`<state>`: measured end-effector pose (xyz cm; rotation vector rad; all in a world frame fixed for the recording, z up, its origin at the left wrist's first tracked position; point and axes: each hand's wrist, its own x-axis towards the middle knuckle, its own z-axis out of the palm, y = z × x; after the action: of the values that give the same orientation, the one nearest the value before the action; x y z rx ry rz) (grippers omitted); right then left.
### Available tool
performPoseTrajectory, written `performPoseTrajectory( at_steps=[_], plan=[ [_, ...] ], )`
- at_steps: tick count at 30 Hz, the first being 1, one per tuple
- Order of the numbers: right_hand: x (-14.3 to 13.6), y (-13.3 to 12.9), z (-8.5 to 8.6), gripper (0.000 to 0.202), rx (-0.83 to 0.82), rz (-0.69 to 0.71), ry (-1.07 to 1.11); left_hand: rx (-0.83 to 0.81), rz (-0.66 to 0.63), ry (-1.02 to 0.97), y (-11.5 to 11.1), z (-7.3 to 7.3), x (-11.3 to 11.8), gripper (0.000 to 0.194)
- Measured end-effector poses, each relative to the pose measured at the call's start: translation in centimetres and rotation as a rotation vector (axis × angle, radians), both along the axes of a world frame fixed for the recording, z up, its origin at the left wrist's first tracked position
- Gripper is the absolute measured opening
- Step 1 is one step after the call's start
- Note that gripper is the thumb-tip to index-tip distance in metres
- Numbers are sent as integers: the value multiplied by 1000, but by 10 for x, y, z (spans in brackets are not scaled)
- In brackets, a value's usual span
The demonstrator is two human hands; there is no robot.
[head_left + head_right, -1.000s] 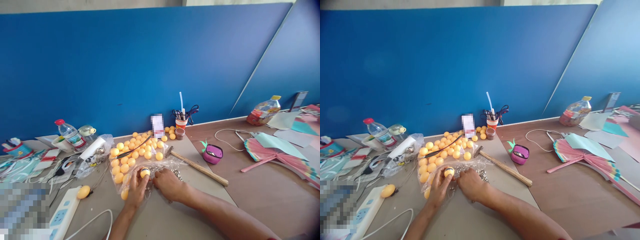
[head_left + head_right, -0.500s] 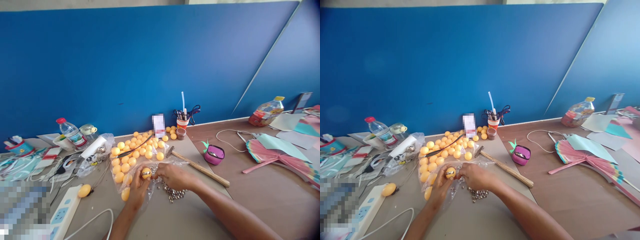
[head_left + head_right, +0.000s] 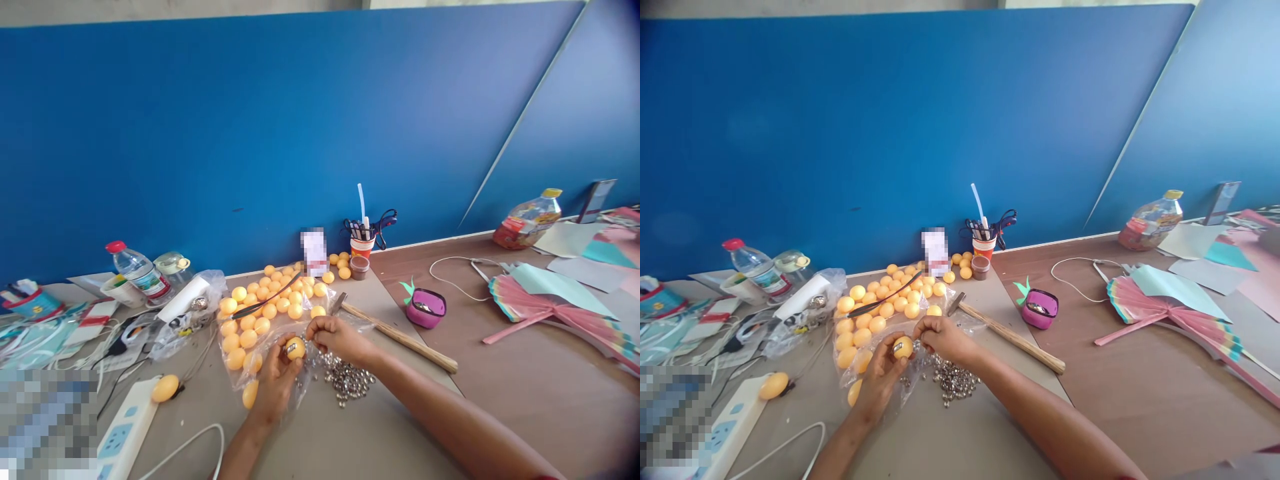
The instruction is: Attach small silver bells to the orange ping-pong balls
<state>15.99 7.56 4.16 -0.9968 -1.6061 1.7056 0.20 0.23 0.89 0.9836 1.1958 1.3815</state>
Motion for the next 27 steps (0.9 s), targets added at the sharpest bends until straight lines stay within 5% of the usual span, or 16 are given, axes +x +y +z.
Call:
performPoseTrajectory(
  at_steps=[5, 11, 27],
  plan=[
    [0, 1, -3, 7, -168, 51, 251, -8, -15, -67, 1, -5, 1, 50],
    [-2, -1, -6, 28, -267, 110, 311, 26, -42, -30, 1, -7, -1, 44],
    [-7, -4, -7, 8, -44, -20, 148, 54, -25, 119, 1, -24, -4, 51]
  ],
)
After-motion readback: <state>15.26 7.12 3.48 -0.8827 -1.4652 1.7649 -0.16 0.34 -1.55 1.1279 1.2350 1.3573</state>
